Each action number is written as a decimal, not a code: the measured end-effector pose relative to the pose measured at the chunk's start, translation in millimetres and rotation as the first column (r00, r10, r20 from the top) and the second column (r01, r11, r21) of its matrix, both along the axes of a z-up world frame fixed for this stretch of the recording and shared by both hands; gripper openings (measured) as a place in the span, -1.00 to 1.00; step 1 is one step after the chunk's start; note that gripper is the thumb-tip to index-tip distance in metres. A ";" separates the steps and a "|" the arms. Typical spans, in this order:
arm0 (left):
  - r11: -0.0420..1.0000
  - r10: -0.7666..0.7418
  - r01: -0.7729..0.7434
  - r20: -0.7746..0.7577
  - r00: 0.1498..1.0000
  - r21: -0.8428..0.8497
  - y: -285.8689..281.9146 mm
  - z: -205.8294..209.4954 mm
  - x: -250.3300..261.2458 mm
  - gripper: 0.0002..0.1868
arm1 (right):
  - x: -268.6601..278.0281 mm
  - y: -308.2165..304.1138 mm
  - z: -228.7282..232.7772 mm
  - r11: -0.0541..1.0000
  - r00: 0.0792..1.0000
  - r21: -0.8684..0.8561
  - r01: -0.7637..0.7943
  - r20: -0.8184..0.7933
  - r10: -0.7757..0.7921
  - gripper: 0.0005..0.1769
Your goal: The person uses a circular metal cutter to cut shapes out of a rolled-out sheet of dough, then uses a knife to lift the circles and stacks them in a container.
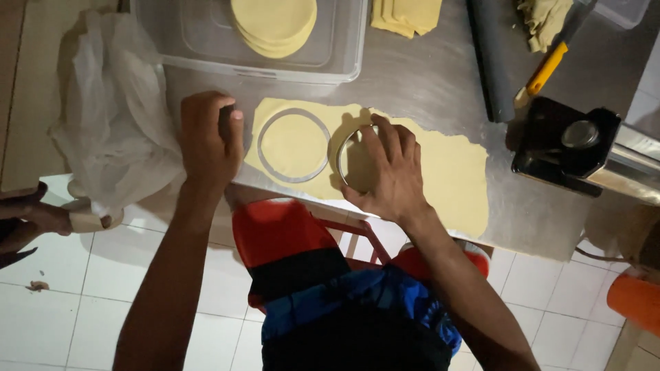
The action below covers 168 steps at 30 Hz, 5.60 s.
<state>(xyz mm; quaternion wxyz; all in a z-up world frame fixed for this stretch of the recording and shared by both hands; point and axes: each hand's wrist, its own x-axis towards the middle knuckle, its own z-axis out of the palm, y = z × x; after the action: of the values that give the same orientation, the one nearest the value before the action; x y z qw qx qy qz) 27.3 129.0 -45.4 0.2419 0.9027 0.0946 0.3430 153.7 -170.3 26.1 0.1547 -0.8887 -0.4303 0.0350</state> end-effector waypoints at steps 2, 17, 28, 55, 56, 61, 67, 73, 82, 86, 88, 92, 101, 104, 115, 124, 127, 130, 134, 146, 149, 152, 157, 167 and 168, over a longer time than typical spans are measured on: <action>1.000 -0.018 0.018 0.007 1.000 -0.016 -2.3 6.7 0.0 -0.74 | -0.8 -0.9 -2.8 1.000 1.000 0.008 -0.003 0.002 0.003 0.19; 0.999 -0.015 0.016 0.035 0.999 -0.033 -5.5 14.4 -1.4 -0.76 | -7.9 1.0 3.1 0.999 1.000 0.047 -0.022 -0.019 0.023 0.14; 0.998 -0.013 0.015 0.034 0.999 -0.056 -1.2 6.2 -0.3 -0.73 | 41.5 -68.2 46.1 0.897 0.962 0.374 0.236 0.044 -0.271 -0.28; 0.999 0.037 -0.038 -0.005 0.999 -0.037 -1.1 4.6 1.8 -0.79 | -32.7 40.0 -7.1 0.984 0.925 0.023 0.176 0.336 -0.174 -0.31; 0.999 0.042 -0.042 -0.008 0.999 -0.032 -0.8 3.8 2.2 -0.78 | -33.7 43.1 -4.2 0.980 0.932 0.014 0.199 0.306 -0.194 -0.32; 0.996 0.082 -0.082 -0.020 0.996 -0.018 0.5 -3.6 3.2 -0.77 | -27.5 40.5 -0.7 0.983 0.949 -0.011 0.186 0.262 -0.177 -0.28; 0.999 0.032 -0.032 -0.006 0.999 -0.018 -0.9 1.1 0.3 -0.80 | -17.6 29.0 -1.9 1.000 0.959 0.026 -0.004 0.284 -0.003 -0.30; 0.999 0.040 -0.040 -0.013 0.999 -0.011 -0.9 3.3 5.5 -0.77 | -27.4 43.4 -18.7 0.971 0.878 0.087 0.222 0.416 -0.238 -0.35; 0.997 0.067 -0.066 -0.001 0.998 0.034 -2.6 0.3 1.2 -0.80 | -8.1 17.5 -5.2 0.996 0.949 -0.033 -0.081 0.304 0.087 -0.22; 0.998 0.064 -0.064 -0.028 0.998 0.007 -4.9 6.6 3.0 -0.81 | -18.3 26.7 -19.8 0.999 0.949 0.010 0.041 0.311 -0.042 -0.31; 0.998 0.068 -0.068 -0.029 0.997 0.019 -5.4 7.9 1.7 -0.82 | -28.9 36.9 -18.2 0.981 0.905 0.069 0.181 0.379 -0.194 -0.36; 0.998 0.062 -0.062 -0.014 0.998 0.031 -4.3 7.4 3.9 -0.82 | -22.4 35.1 4.6 0.991 0.917 0.072 0.114 0.377 -0.133 -0.33; 0.998 0.063 -0.062 -0.032 0.998 0.013 -3.4 -0.8 2.1 -0.82 | -25.2 35.9 -2.1 0.990 0.923 0.079 0.114 0.359 -0.135 -0.27; 0.998 0.060 -0.059 -0.033 0.998 0.025 -2.0 -0.5 2.5 -0.82 | -24.8 35.0 6.7 0.991 0.934 0.062 0.120 0.332 -0.134 -0.28; 0.998 0.058 -0.058 -0.015 0.998 0.018 -3.1 -1.4 3.0 -0.83 | -22.9 27.8 -3.3 0.994 0.964 0.042 0.103 0.242 -0.110 -0.34; 0.998 0.061 -0.060 -0.017 0.998 0.027 -1.7 -8.5 -0.2 -0.83 | -7.8 17.4 3.1 0.996 0.945 0.021 -0.085 0.318 0.074 -0.32; 0.997 0.058 -0.058 0.002 0.998 0.044 -0.7 -8.7 3.2 -0.84 | -2.5 14.2 5.7 0.988 0.967 0.012 -0.155 0.208 0.149 -0.25; 0.996 0.072 -0.072 -0.007 0.997 0.044 -1.3 -6.6 2.5 -0.85 | -4.1 13.0 6.1 0.990 0.978 0.002 -0.144 0.153 0.142 -0.25; 0.997 0.075 -0.074 -0.033 0.997 0.028 0.7 -10.1 2.6 -0.85 | -2.9 9.8 -5.0 0.992 0.977 0.022 -0.124 0.179 0.118 -0.20; 0.996 0.087 -0.086 -0.027 0.996 0.035 -2.7 1.6 9.1 -0.82 | 7.4 -3.2 31.3 0.756 0.934 0.617 0.221 -0.356 0.018 -0.14; 0.996 0.062 -0.061 -0.020 0.998 0.066 1.7 -2.1 8.4 -0.83 | 0.8 -24.1 46.7 0.524 0.721 0.641 0.561 -0.690 0.072 -0.09; 0.992 0.065 -0.062 -0.028 0.997 0.112 5.4 -11.8 6.5 -0.84 | 1.5 -50.1 58.2 0.210 0.362 0.440 0.873 -0.874 0.326 -0.20; 0.987 0.104 -0.098 -0.040 0.994 0.129 2.3 -8.9 6.6 -0.83 | 12.6 -103.5 42.0 -0.008 0.084 0.098 0.995 -0.801 0.592 -0.16; 0.992 0.085 -0.071 -0.130 0.988 0.107 -7.0 14.3 5.3 -0.87 | 17.8 -99.4 21.6 0.957 0.986 0.262 0.122 0.077 -0.147 -0.15; 0.994 0.082 -0.069 -0.164 0.983 0.082 -8.3 14.0 1.1 -0.86 | 15.4 -97.5 21.4 0.960 0.984 0.244 0.136 0.078 -0.160 -0.16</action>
<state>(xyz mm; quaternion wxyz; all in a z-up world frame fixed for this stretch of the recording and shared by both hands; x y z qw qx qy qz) 28.4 120.7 -31.4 0.1853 0.9326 0.1358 0.2783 169.1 -267.9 47.5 0.2409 -0.8941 -0.3707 -0.0717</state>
